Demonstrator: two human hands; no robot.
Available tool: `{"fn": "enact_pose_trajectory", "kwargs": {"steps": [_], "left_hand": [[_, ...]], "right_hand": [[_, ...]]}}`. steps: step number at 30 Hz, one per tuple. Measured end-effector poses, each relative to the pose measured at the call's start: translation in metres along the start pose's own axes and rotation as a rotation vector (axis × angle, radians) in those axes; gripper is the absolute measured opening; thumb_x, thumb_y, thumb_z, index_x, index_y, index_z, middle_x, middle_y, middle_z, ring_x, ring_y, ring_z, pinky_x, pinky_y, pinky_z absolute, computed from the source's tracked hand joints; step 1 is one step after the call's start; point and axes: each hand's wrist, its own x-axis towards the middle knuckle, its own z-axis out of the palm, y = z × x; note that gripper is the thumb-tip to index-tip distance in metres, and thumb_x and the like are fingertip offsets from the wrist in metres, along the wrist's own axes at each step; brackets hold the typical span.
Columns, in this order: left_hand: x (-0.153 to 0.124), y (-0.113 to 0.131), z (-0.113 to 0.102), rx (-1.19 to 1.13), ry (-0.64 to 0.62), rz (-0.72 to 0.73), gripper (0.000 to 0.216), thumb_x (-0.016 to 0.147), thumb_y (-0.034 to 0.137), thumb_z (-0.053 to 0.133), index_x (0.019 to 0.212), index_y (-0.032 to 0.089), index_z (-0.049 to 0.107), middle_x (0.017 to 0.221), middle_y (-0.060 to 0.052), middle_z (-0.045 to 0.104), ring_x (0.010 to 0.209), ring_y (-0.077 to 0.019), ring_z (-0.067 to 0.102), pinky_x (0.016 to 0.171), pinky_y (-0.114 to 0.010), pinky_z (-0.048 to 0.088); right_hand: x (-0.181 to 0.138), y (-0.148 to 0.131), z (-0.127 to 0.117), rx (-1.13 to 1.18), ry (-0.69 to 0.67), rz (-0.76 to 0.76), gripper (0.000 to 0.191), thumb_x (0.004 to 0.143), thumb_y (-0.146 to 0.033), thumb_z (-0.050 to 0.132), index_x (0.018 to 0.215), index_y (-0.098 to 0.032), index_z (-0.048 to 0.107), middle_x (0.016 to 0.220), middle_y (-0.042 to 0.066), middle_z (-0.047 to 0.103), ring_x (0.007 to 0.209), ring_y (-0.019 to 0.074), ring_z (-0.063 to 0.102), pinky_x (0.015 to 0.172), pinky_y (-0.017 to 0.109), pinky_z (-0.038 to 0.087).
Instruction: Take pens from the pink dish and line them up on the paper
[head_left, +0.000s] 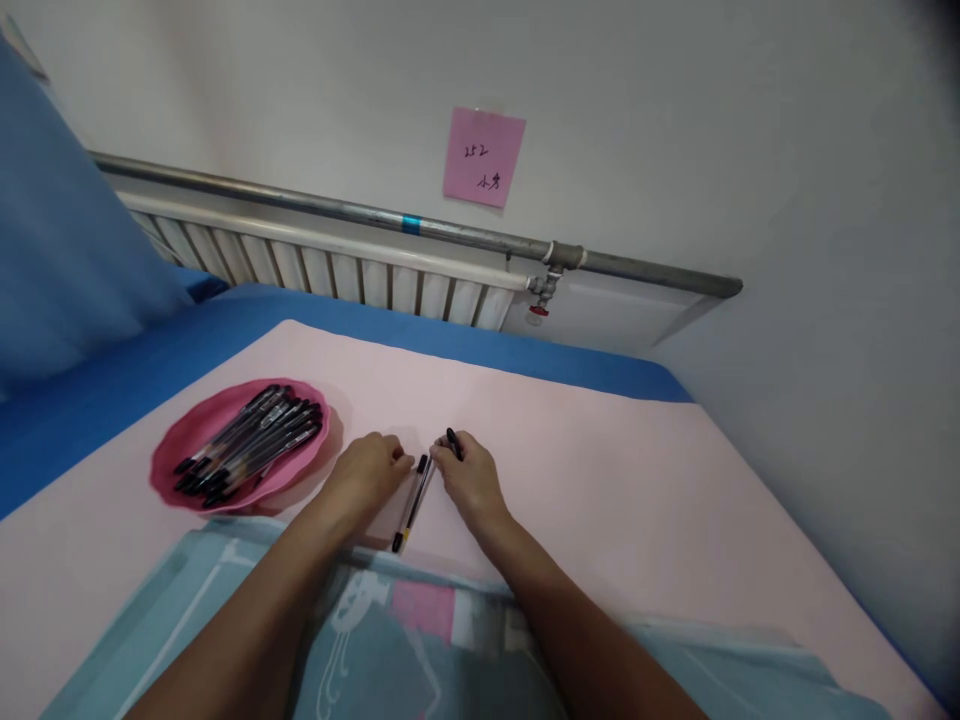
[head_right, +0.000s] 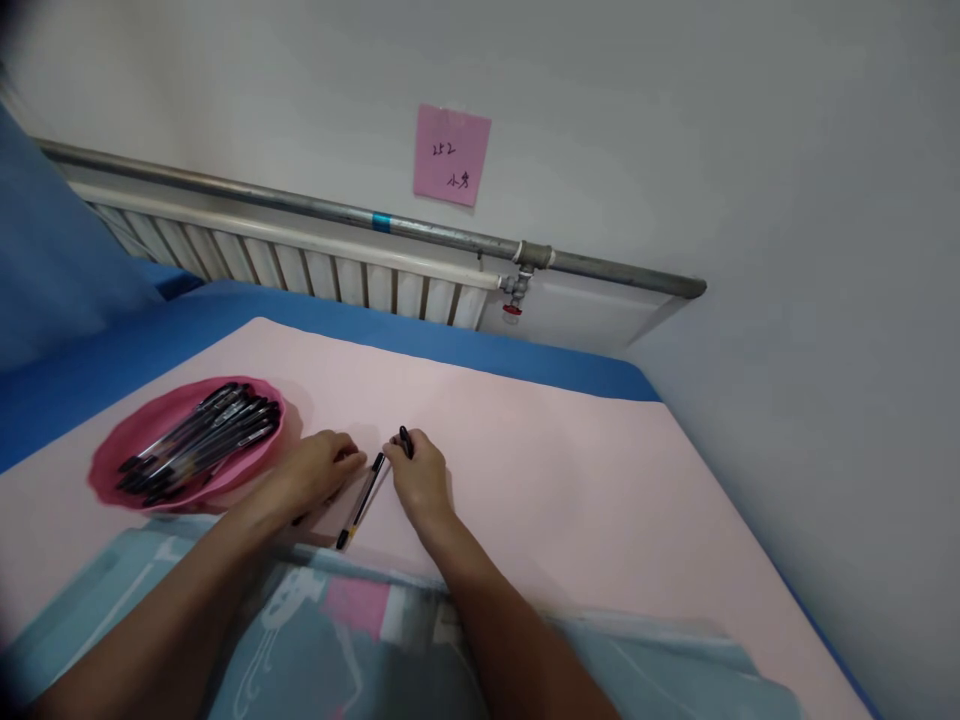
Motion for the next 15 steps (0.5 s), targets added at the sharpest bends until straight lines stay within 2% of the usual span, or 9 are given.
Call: {"fn": "enact_pose_trajectory", "kwargs": {"steps": [4, 8, 15], "left_hand": [[0.002, -0.009, -0.007, -0.015, 0.022, -0.024, 0.035, 0.079, 0.038, 0.04, 0.086, 0.016, 0.066, 0.087, -0.011, 0.07, 0.079, -0.0215, 0.063, 0.064, -0.027, 0.04], [0.003, -0.014, -0.011, -0.031, 0.038, -0.036, 0.033, 0.079, 0.036, 0.041, 0.086, 0.016, 0.066, 0.089, -0.011, 0.07, 0.081, -0.0205, 0.063, 0.065, -0.026, 0.04], [0.003, -0.016, -0.013, -0.041, 0.056, -0.062, 0.034, 0.079, 0.036, 0.04, 0.085, 0.015, 0.066, 0.086, -0.01, 0.07, 0.079, -0.0211, 0.063, 0.063, -0.027, 0.039]], "right_hand": [[-0.003, -0.006, -0.004, -0.109, -0.012, 0.009, 0.014, 0.071, -0.033, 0.051, 0.069, -0.02, 0.056, 0.068, -0.002, 0.059, 0.064, 0.0135, 0.051, 0.059, 0.025, 0.037], [-0.005, -0.008, -0.006, -0.205, -0.069, -0.028, 0.013, 0.073, -0.033, 0.052, 0.071, -0.02, 0.057, 0.071, -0.001, 0.06, 0.066, 0.014, 0.052, 0.06, 0.025, 0.036], [-0.011, -0.009, -0.012, -0.33, -0.182, -0.099, 0.011, 0.072, -0.024, 0.053, 0.062, -0.019, 0.052, 0.06, -0.002, 0.055, 0.058, 0.0122, 0.048, 0.053, 0.023, 0.031]]}}
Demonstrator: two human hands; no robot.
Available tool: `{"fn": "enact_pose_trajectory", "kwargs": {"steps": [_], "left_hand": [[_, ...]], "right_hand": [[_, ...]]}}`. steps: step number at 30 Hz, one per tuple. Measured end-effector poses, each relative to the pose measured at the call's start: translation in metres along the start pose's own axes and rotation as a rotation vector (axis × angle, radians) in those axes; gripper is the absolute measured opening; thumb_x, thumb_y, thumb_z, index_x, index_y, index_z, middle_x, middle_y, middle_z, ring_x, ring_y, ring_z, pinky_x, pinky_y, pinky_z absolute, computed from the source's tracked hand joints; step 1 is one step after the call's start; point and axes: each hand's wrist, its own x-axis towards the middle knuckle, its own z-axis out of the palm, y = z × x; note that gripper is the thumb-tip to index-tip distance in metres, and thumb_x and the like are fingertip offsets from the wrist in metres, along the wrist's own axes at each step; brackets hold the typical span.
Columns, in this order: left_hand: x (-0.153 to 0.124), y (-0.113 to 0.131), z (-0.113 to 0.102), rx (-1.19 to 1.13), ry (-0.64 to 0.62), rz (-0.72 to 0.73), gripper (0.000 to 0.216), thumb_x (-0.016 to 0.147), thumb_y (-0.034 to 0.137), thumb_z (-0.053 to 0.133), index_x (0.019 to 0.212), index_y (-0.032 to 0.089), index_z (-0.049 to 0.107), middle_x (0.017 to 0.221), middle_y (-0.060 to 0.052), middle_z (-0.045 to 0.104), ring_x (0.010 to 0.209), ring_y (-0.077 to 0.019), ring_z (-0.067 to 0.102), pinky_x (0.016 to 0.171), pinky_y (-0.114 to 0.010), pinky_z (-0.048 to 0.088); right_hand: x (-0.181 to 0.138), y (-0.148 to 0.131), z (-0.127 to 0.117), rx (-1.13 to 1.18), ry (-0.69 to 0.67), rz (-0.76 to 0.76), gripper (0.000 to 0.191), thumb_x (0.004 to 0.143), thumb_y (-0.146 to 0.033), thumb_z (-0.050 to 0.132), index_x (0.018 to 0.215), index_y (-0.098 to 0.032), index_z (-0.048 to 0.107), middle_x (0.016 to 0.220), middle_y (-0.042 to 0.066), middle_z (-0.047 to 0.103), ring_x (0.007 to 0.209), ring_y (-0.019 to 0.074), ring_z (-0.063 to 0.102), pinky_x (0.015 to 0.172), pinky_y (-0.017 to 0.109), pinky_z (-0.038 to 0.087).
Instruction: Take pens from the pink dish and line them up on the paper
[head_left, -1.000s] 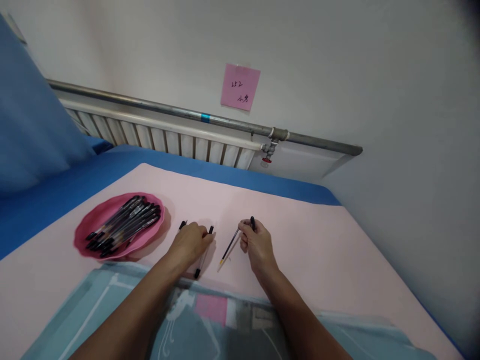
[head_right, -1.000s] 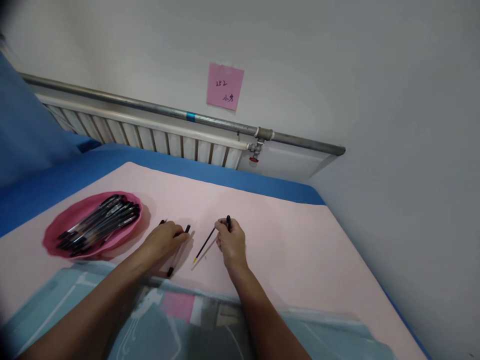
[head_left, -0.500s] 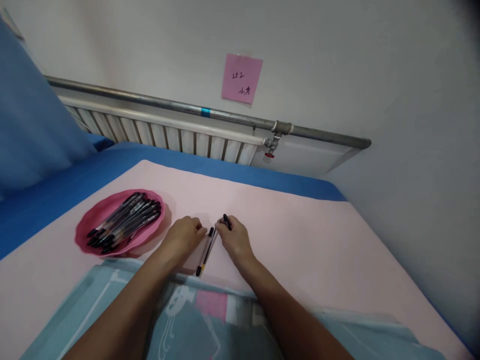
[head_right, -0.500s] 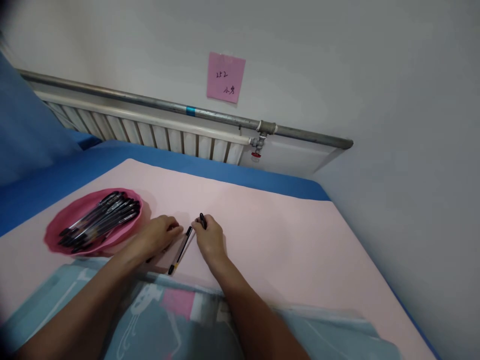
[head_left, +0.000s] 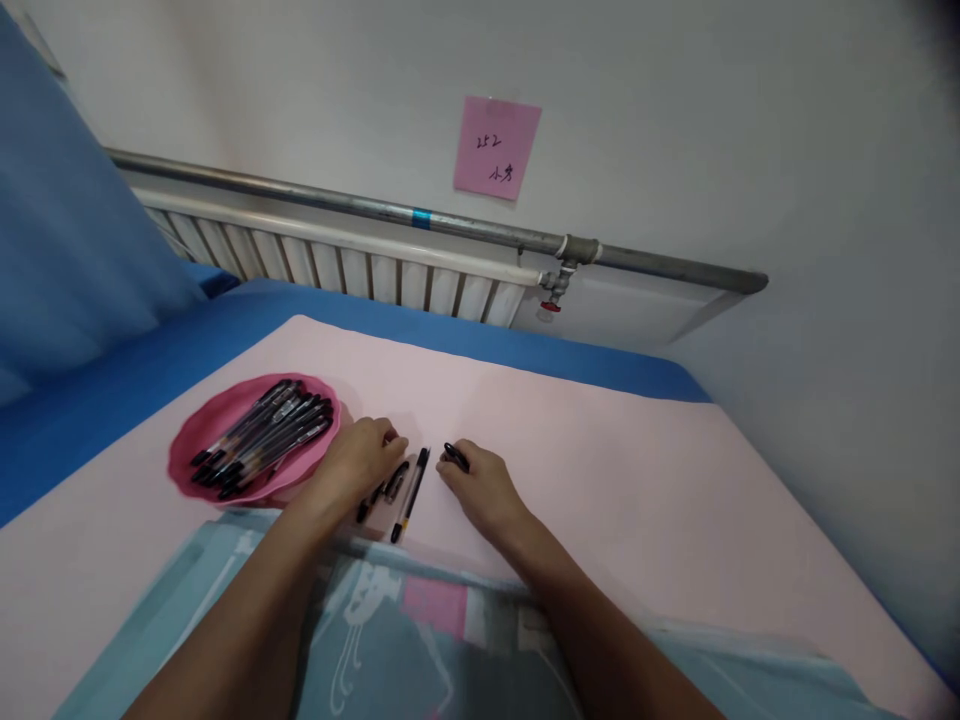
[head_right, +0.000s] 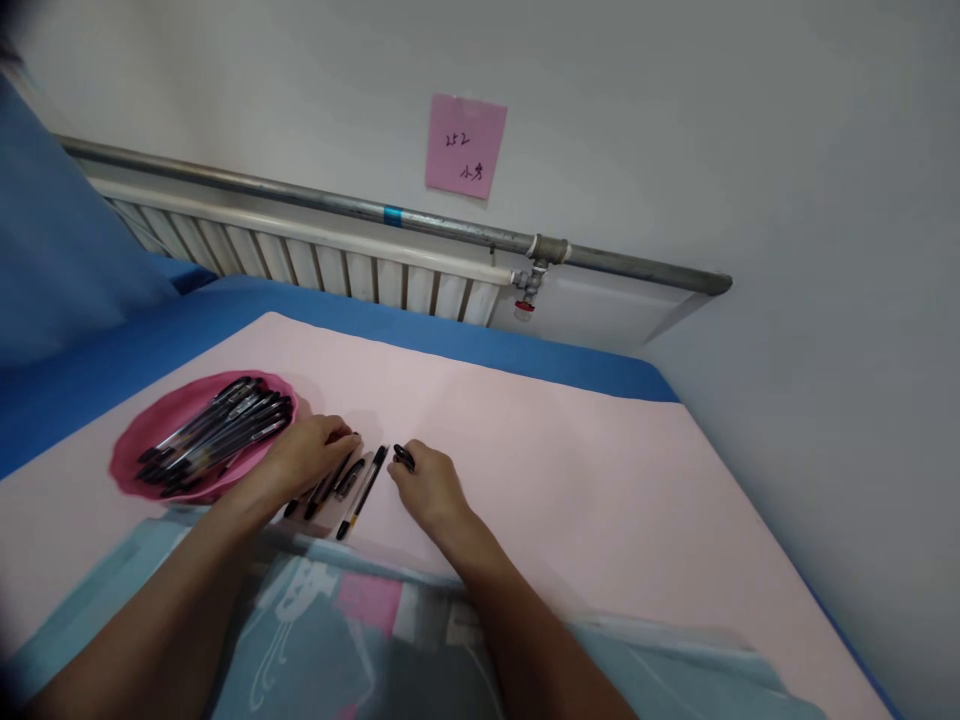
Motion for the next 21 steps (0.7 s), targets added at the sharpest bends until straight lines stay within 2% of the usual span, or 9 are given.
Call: {"fn": "enact_pose_trajectory", "kwargs": {"steps": [5, 11, 16, 21], "left_hand": [[0.0, -0.001, -0.001, -0.004, -0.008, -0.003, 0.033, 0.079, 0.036, 0.041, 0.086, 0.015, 0.066, 0.086, -0.01, 0.07, 0.079, -0.0211, 0.063, 0.063, -0.027, 0.039], [0.001, 0.0, 0.001, 0.001, -0.018, 0.007, 0.033, 0.079, 0.035, 0.042, 0.087, 0.014, 0.066, 0.089, -0.01, 0.07, 0.081, -0.0206, 0.062, 0.066, -0.027, 0.04], [0.0, -0.001, 0.001, 0.012, -0.01, 0.011, 0.034, 0.079, 0.035, 0.04, 0.088, 0.015, 0.066, 0.089, -0.01, 0.07, 0.081, -0.0203, 0.062, 0.066, -0.027, 0.04], [0.001, -0.002, 0.0, 0.024, -0.017, 0.014, 0.034, 0.079, 0.035, 0.04, 0.089, 0.015, 0.066, 0.089, -0.011, 0.07, 0.079, -0.0212, 0.062, 0.064, -0.027, 0.04]], "right_hand": [[-0.006, -0.001, 0.004, -0.06, -0.076, -0.098, 0.013, 0.069, -0.02, 0.057, 0.058, -0.019, 0.051, 0.056, -0.002, 0.054, 0.054, 0.011, 0.045, 0.051, 0.023, 0.026], [-0.009, 0.0, 0.01, -0.067, -0.099, -0.121, 0.014, 0.067, -0.025, 0.062, 0.058, -0.019, 0.054, 0.055, -0.002, 0.055, 0.052, 0.0108, 0.044, 0.048, 0.023, 0.022], [-0.01, -0.007, 0.004, 0.021, -0.13, -0.101, 0.011, 0.07, -0.027, 0.06, 0.063, -0.019, 0.058, 0.06, -0.001, 0.059, 0.056, 0.0122, 0.048, 0.051, 0.023, 0.028], [-0.01, -0.012, -0.004, 0.083, -0.031, -0.069, 0.011, 0.075, -0.024, 0.052, 0.081, -0.019, 0.059, 0.072, 0.002, 0.06, 0.065, 0.0144, 0.051, 0.06, 0.026, 0.035]]}}
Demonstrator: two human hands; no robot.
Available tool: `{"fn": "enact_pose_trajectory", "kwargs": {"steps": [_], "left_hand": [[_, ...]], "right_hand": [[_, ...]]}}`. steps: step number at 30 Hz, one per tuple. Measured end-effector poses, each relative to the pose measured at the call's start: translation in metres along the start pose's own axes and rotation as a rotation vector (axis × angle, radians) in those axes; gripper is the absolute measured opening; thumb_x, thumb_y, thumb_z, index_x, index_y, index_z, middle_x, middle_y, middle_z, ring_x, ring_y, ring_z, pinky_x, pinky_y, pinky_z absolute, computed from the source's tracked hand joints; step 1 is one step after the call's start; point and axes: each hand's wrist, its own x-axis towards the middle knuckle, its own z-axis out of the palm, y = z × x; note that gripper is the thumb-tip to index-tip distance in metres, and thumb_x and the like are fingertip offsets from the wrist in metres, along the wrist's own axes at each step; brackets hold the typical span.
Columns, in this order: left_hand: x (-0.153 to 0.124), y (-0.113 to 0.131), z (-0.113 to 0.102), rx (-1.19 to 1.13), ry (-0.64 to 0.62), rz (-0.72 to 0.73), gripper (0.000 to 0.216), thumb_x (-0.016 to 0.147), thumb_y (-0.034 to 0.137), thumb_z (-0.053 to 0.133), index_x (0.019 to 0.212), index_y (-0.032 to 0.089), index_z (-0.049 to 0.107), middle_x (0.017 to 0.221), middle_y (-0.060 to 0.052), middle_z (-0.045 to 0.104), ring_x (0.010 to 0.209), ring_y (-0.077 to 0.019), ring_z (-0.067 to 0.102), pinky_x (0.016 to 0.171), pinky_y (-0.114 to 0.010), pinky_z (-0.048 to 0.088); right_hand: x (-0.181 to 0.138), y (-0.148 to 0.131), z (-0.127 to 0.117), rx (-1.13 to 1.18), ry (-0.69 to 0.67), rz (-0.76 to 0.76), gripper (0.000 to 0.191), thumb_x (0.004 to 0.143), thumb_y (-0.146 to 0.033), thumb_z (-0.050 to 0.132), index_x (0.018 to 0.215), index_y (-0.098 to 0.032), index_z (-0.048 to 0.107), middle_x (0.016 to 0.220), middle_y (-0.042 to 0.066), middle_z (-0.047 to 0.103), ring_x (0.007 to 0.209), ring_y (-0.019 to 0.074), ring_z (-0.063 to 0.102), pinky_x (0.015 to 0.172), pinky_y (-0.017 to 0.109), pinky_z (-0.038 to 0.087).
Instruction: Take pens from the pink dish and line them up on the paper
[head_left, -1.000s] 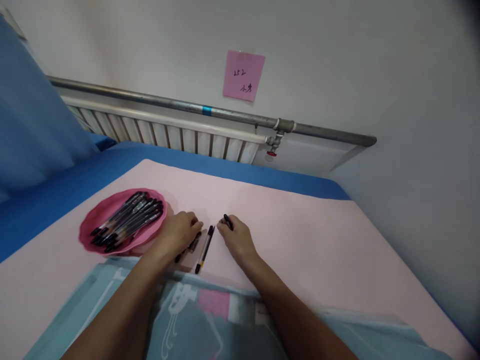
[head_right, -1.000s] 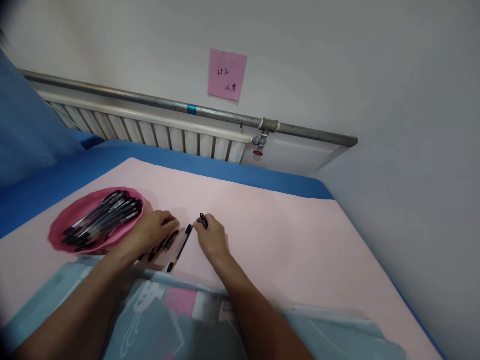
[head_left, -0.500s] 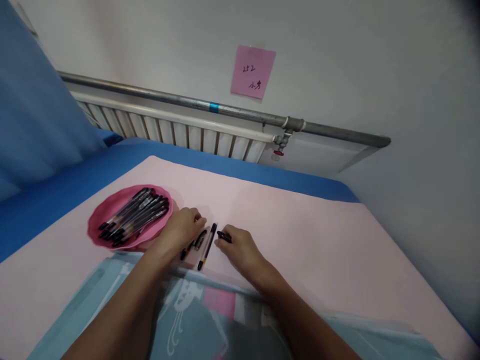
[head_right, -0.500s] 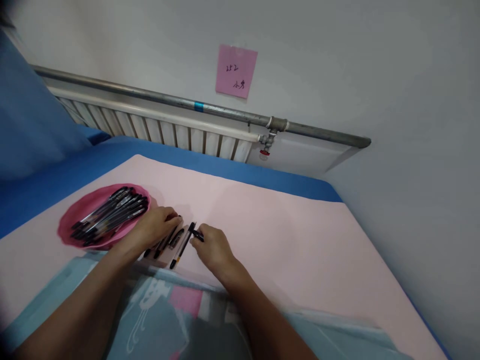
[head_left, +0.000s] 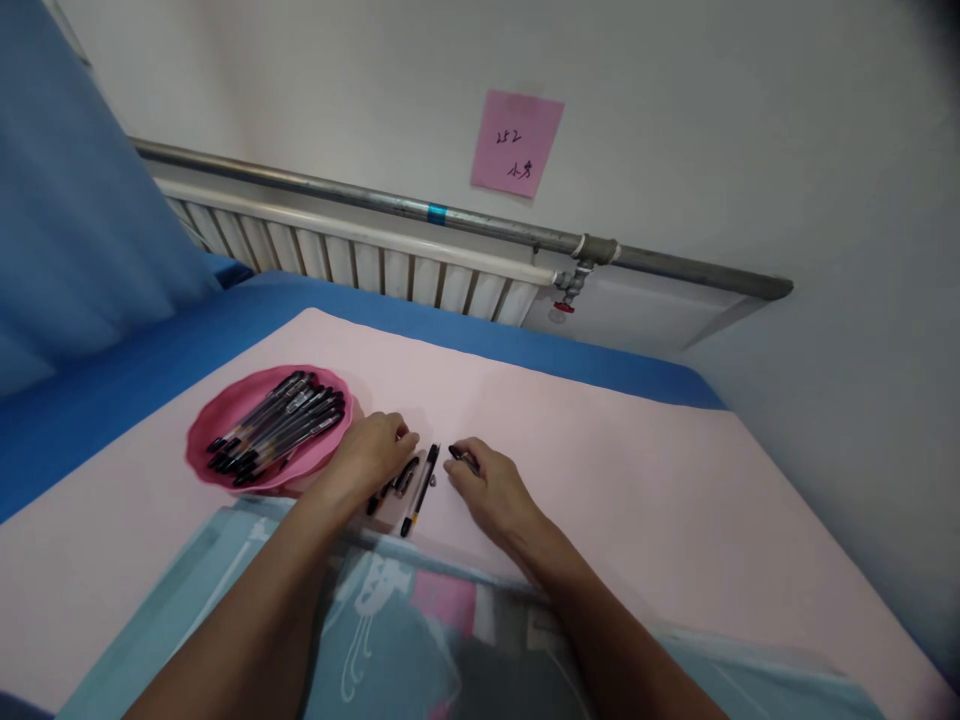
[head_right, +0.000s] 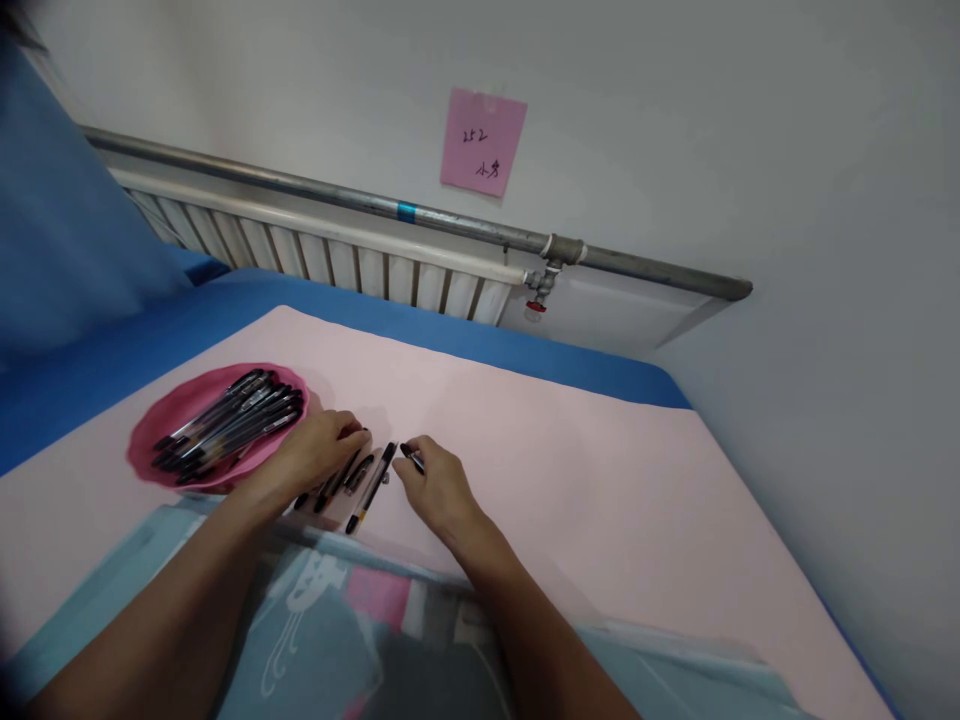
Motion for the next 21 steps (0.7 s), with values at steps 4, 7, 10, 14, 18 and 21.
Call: {"fn": "enact_pose_trajectory", "kwargs": {"steps": [4, 7, 10, 14, 18, 21], "left_hand": [[0.0009, -0.0009, 0.0009, 0.006, 0.0, 0.012, 0.035, 0.079, 0.035, 0.04, 0.09, 0.015, 0.066, 0.091, -0.012, 0.069, 0.083, -0.0224, 0.061, 0.066, -0.028, 0.04], [0.001, -0.0012, 0.001, 0.007, -0.002, 0.014, 0.035, 0.079, 0.035, 0.04, 0.09, 0.015, 0.066, 0.091, -0.012, 0.069, 0.083, -0.0216, 0.061, 0.066, -0.028, 0.039], [0.0004, -0.0013, 0.0, 0.008, 0.003, 0.01, 0.034, 0.079, 0.035, 0.04, 0.089, 0.015, 0.066, 0.09, -0.011, 0.07, 0.08, -0.0207, 0.062, 0.064, -0.027, 0.039], [0.0, -0.0022, -0.0009, 0.006, 0.012, 0.005, 0.034, 0.079, 0.035, 0.039, 0.088, 0.016, 0.066, 0.087, -0.01, 0.07, 0.078, -0.0208, 0.062, 0.063, -0.027, 0.04], [0.0009, -0.0031, -0.0005, 0.006, 0.015, 0.009, 0.035, 0.079, 0.035, 0.04, 0.088, 0.015, 0.066, 0.087, -0.011, 0.07, 0.078, -0.0221, 0.062, 0.064, -0.028, 0.041], [0.0013, -0.0027, -0.0003, 0.007, 0.015, 0.014, 0.034, 0.079, 0.035, 0.041, 0.088, 0.015, 0.066, 0.088, -0.011, 0.07, 0.08, -0.0221, 0.062, 0.064, -0.028, 0.04]], "right_hand": [[-0.004, -0.0021, -0.0006, -0.17, -0.023, -0.061, 0.018, 0.073, -0.014, 0.047, 0.087, -0.018, 0.058, 0.08, 0.005, 0.059, 0.071, 0.0157, 0.05, 0.064, 0.027, 0.034], [-0.0075, -0.0044, -0.001, -0.33, -0.083, -0.114, 0.017, 0.072, -0.011, 0.047, 0.084, -0.017, 0.058, 0.081, 0.006, 0.058, 0.071, 0.0156, 0.049, 0.063, 0.027, 0.033], [-0.0084, -0.0053, -0.0034, -0.348, -0.108, -0.116, 0.014, 0.072, -0.009, 0.047, 0.078, -0.017, 0.057, 0.074, 0.004, 0.057, 0.064, 0.0135, 0.047, 0.058, 0.025, 0.03], [-0.0078, -0.0045, -0.0058, -0.286, -0.154, -0.087, 0.012, 0.075, -0.012, 0.046, 0.076, -0.017, 0.058, 0.067, 0.002, 0.058, 0.057, 0.0116, 0.046, 0.054, 0.023, 0.028], [-0.0082, -0.0056, -0.0039, -0.267, -0.19, -0.074, 0.021, 0.078, -0.014, 0.044, 0.093, -0.017, 0.058, 0.072, 0.003, 0.061, 0.061, 0.0125, 0.05, 0.056, 0.023, 0.03], [-0.0078, -0.0064, -0.0023, -0.273, -0.192, -0.084, 0.021, 0.078, -0.014, 0.044, 0.094, -0.017, 0.057, 0.076, 0.004, 0.062, 0.063, 0.0131, 0.051, 0.057, 0.023, 0.032]]}}
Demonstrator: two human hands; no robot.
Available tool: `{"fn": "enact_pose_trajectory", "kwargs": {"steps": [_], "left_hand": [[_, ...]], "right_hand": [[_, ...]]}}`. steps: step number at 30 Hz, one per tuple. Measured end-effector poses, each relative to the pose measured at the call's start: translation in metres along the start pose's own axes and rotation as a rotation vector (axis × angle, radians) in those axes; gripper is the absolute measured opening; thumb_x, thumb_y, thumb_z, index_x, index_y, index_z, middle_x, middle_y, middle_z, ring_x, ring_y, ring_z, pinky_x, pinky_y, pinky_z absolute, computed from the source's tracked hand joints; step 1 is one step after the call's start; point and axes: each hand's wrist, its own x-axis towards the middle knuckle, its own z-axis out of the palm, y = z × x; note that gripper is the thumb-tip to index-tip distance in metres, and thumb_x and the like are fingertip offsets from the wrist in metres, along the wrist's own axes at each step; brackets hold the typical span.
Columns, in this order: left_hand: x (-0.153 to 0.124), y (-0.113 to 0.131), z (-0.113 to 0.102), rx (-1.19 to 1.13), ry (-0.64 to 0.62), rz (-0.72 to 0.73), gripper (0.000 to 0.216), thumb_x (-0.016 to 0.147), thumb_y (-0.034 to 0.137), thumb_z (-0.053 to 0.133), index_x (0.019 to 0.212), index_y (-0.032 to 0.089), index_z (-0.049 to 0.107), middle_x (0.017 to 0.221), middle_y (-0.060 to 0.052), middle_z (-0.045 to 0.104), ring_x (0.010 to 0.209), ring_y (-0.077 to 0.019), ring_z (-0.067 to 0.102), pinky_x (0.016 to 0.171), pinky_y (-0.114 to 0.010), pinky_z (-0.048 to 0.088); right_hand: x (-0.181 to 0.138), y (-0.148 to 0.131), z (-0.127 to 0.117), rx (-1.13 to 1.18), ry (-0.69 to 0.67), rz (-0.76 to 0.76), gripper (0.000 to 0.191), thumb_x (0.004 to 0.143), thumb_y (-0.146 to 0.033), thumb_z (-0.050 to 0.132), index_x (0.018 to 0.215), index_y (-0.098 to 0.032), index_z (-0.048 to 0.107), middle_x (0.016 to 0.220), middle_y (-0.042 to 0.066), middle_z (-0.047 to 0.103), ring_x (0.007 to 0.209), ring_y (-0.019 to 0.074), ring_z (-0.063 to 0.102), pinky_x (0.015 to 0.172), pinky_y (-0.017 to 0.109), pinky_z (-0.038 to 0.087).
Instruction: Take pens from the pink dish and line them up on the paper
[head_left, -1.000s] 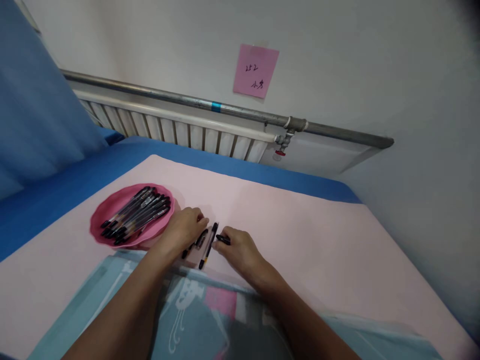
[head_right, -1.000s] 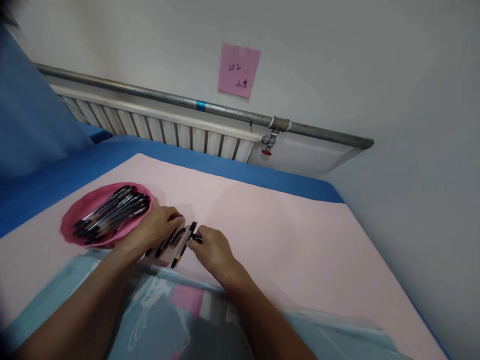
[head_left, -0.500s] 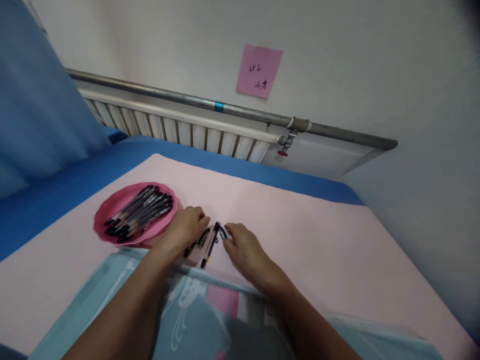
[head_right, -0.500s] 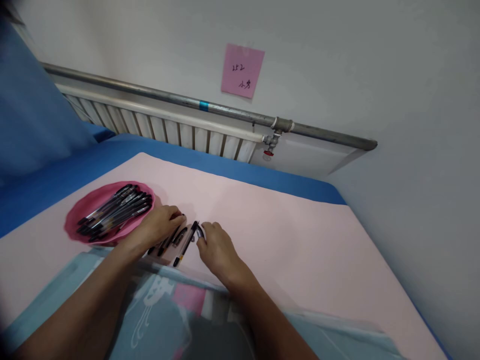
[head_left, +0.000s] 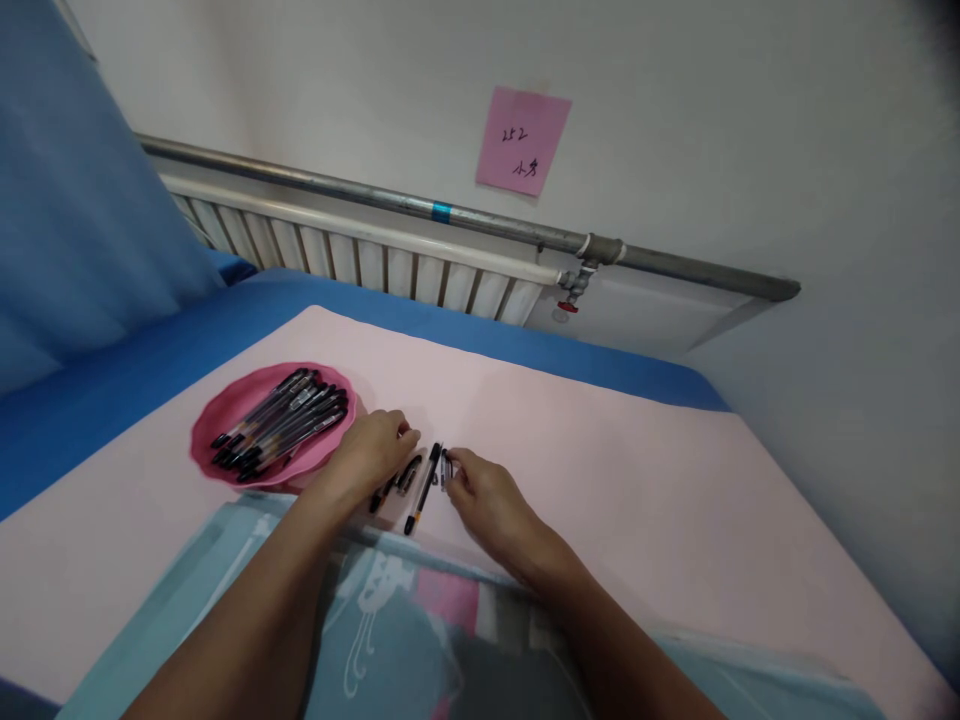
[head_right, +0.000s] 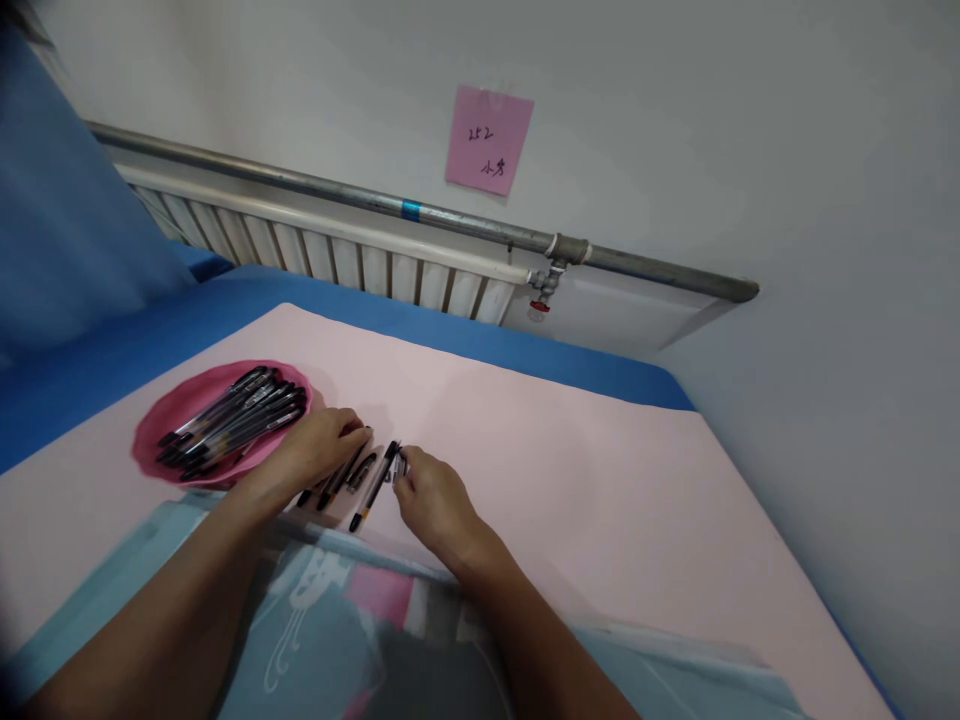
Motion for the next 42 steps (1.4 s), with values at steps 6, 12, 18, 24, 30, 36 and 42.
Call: {"fn": "enact_pose_trajectory", "kwargs": {"steps": [6, 12, 18, 24, 30, 36, 42], "left_hand": [[-0.002, 0.001, 0.0, -0.002, 0.002, -0.008, 0.034, 0.079, 0.035, 0.04, 0.087, 0.015, 0.066, 0.086, -0.011, 0.07, 0.077, -0.0207, 0.062, 0.062, -0.027, 0.039], [-0.001, -0.001, 0.001, 0.002, 0.007, -0.002, 0.033, 0.078, 0.035, 0.04, 0.087, 0.015, 0.066, 0.086, -0.011, 0.07, 0.078, -0.0211, 0.062, 0.062, -0.027, 0.039], [-0.001, 0.0, 0.0, -0.002, 0.007, -0.003, 0.034, 0.078, 0.035, 0.039, 0.086, 0.015, 0.066, 0.085, -0.011, 0.07, 0.076, -0.0216, 0.062, 0.06, -0.028, 0.038], [-0.001, -0.001, 0.001, -0.002, 0.003, -0.011, 0.033, 0.078, 0.034, 0.041, 0.087, 0.015, 0.066, 0.085, -0.011, 0.07, 0.076, -0.0212, 0.062, 0.059, -0.027, 0.038], [0.0, -0.003, 0.0, -0.011, 0.02, -0.015, 0.033, 0.079, 0.036, 0.041, 0.086, 0.016, 0.066, 0.085, -0.01, 0.07, 0.076, -0.0201, 0.062, 0.061, -0.026, 0.039], [-0.002, -0.005, -0.004, -0.046, 0.053, -0.023, 0.032, 0.079, 0.036, 0.041, 0.086, 0.016, 0.065, 0.079, -0.009, 0.07, 0.069, -0.0192, 0.062, 0.058, -0.026, 0.039], [-0.004, -0.005, -0.012, -0.099, 0.161, -0.043, 0.033, 0.08, 0.037, 0.04, 0.09, 0.018, 0.065, 0.082, -0.007, 0.07, 0.076, -0.0198, 0.062, 0.064, -0.026, 0.041]], "right_hand": [[-0.001, 0.0, 0.001, -0.007, -0.018, -0.021, 0.023, 0.077, -0.013, 0.046, 0.096, -0.018, 0.059, 0.076, 0.003, 0.062, 0.064, 0.0129, 0.051, 0.058, 0.023, 0.033], [-0.003, -0.003, 0.005, 0.029, -0.027, -0.04, 0.019, 0.076, -0.014, 0.047, 0.091, -0.018, 0.059, 0.069, 0.0, 0.059, 0.059, 0.0116, 0.048, 0.056, 0.022, 0.032], [0.0, 0.001, 0.007, 0.06, 0.027, -0.017, 0.017, 0.077, -0.014, 0.048, 0.09, -0.018, 0.058, 0.071, 0.001, 0.058, 0.063, 0.012, 0.048, 0.057, 0.023, 0.032], [-0.002, 0.002, 0.01, 0.056, -0.011, -0.059, 0.012, 0.076, -0.014, 0.049, 0.083, -0.019, 0.058, 0.074, 0.001, 0.058, 0.065, 0.0123, 0.049, 0.059, 0.024, 0.032], [-0.002, 0.001, 0.011, 0.051, -0.01, -0.076, 0.012, 0.077, -0.014, 0.048, 0.084, -0.019, 0.057, 0.076, 0.001, 0.058, 0.067, 0.0124, 0.049, 0.061, 0.024, 0.033], [-0.002, 0.0, 0.01, 0.055, -0.023, -0.107, 0.013, 0.078, -0.015, 0.048, 0.085, -0.018, 0.057, 0.077, 0.002, 0.058, 0.068, 0.0125, 0.049, 0.062, 0.024, 0.034], [-0.002, 0.002, 0.009, 0.065, 0.008, -0.104, 0.02, 0.079, -0.012, 0.043, 0.093, -0.018, 0.057, 0.082, 0.003, 0.06, 0.072, 0.0137, 0.051, 0.067, 0.026, 0.037]]}}
